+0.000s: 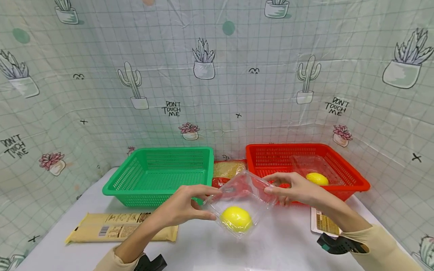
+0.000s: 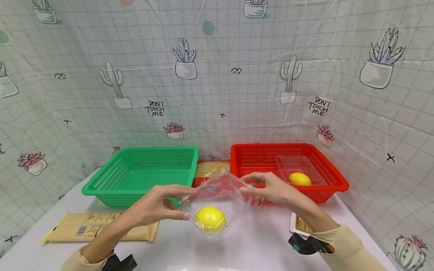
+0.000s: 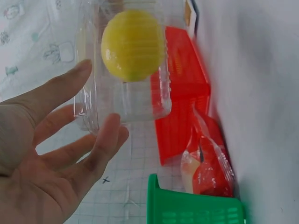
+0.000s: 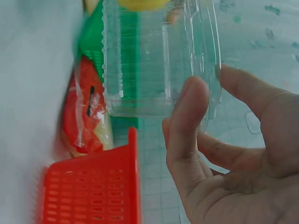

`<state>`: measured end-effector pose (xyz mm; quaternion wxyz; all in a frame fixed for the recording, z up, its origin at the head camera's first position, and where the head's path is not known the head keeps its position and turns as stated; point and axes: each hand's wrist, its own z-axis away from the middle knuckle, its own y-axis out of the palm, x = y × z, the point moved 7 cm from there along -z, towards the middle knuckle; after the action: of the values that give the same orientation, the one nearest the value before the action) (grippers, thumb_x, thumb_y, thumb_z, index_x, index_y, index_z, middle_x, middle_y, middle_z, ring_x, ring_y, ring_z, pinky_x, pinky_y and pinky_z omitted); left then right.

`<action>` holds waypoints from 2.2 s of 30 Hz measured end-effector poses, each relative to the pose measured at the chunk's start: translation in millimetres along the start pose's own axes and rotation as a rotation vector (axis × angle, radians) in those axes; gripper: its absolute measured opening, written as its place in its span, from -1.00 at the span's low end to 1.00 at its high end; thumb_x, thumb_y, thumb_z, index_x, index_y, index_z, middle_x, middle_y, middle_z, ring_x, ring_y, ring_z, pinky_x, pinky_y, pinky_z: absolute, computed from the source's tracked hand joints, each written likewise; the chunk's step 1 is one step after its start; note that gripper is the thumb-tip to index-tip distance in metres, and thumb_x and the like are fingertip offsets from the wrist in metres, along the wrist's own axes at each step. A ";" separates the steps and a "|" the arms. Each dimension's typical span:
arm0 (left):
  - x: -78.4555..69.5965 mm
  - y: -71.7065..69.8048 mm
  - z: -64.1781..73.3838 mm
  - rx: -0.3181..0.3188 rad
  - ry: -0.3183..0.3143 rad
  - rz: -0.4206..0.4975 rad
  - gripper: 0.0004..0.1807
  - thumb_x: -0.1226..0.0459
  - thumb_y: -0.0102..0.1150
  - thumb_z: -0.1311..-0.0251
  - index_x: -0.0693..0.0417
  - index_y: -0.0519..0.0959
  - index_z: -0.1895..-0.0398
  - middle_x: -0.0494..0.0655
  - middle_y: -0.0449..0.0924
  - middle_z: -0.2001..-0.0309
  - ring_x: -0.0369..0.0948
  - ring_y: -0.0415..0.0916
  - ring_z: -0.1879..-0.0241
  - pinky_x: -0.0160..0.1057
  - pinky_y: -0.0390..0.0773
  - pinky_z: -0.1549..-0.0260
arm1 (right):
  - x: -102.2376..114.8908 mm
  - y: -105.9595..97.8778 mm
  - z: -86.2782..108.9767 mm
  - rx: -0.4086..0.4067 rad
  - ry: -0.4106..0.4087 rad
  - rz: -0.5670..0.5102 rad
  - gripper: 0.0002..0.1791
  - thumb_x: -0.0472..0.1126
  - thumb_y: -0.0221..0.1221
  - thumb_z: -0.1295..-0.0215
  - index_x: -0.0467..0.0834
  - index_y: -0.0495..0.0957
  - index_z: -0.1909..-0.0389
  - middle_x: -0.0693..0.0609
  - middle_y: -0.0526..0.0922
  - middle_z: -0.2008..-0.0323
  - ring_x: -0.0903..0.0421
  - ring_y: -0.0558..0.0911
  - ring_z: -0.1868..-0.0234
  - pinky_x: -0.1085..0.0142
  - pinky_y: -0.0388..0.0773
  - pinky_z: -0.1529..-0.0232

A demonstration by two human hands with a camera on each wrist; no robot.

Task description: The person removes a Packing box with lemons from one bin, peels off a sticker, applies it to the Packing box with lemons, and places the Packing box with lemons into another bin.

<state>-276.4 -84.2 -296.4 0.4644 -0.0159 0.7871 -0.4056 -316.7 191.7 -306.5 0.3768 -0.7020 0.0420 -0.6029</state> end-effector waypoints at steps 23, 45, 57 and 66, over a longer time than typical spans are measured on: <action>40.8 1.2 18.4 0.053 -0.061 0.070 -0.49 0.26 0.38 -0.13 0.19 0.57 -0.18 0.16 0.57 -0.19 0.03 0.66 -0.01 -0.32 0.68 0.15 | -20.6 51.1 16.0 0.153 0.066 -0.140 -0.11 -0.03 0.32 -0.23 -0.34 0.15 -0.44 -0.06 0.60 0.38 0.10 0.62 0.58 0.22 0.68 0.45; 61.1 18.5 12.0 -0.051 -0.081 0.028 -0.48 0.43 0.29 -0.16 0.19 0.52 -0.24 0.31 0.35 -0.35 0.13 0.58 -0.10 -0.20 0.65 0.03 | -40.6 72.7 20.2 0.186 0.029 -0.244 0.08 -0.12 0.35 -0.21 -0.34 -0.16 -0.52 -0.02 0.61 0.44 0.14 0.64 0.58 0.19 0.69 0.45; 70.7 25.9 9.1 -0.073 -0.116 0.033 -0.51 0.44 0.25 -0.19 0.22 0.52 -0.23 0.23 0.47 -0.28 0.11 0.57 -0.12 -0.21 0.65 0.03 | -44.9 72.3 16.2 0.184 0.020 -0.245 0.07 -0.12 0.33 -0.23 -0.40 -0.16 -0.50 -0.03 0.61 0.46 0.14 0.64 0.59 0.20 0.69 0.47; 73.7 28.6 4.9 -0.073 -0.128 0.056 -0.51 0.48 0.21 -0.18 0.24 0.52 -0.23 0.24 0.47 -0.28 0.14 0.54 -0.15 -0.22 0.65 0.03 | -46.9 69.0 17.0 0.171 0.048 -0.228 0.04 -0.10 0.33 -0.23 -0.43 -0.11 -0.49 -0.10 0.66 0.43 0.11 0.63 0.58 0.23 0.68 0.47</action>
<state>-304.6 -97.7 -369.2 0.5240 -0.0369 0.7703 -0.3616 -287.1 174.7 -384.5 0.3632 -0.6528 -0.0807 -0.6599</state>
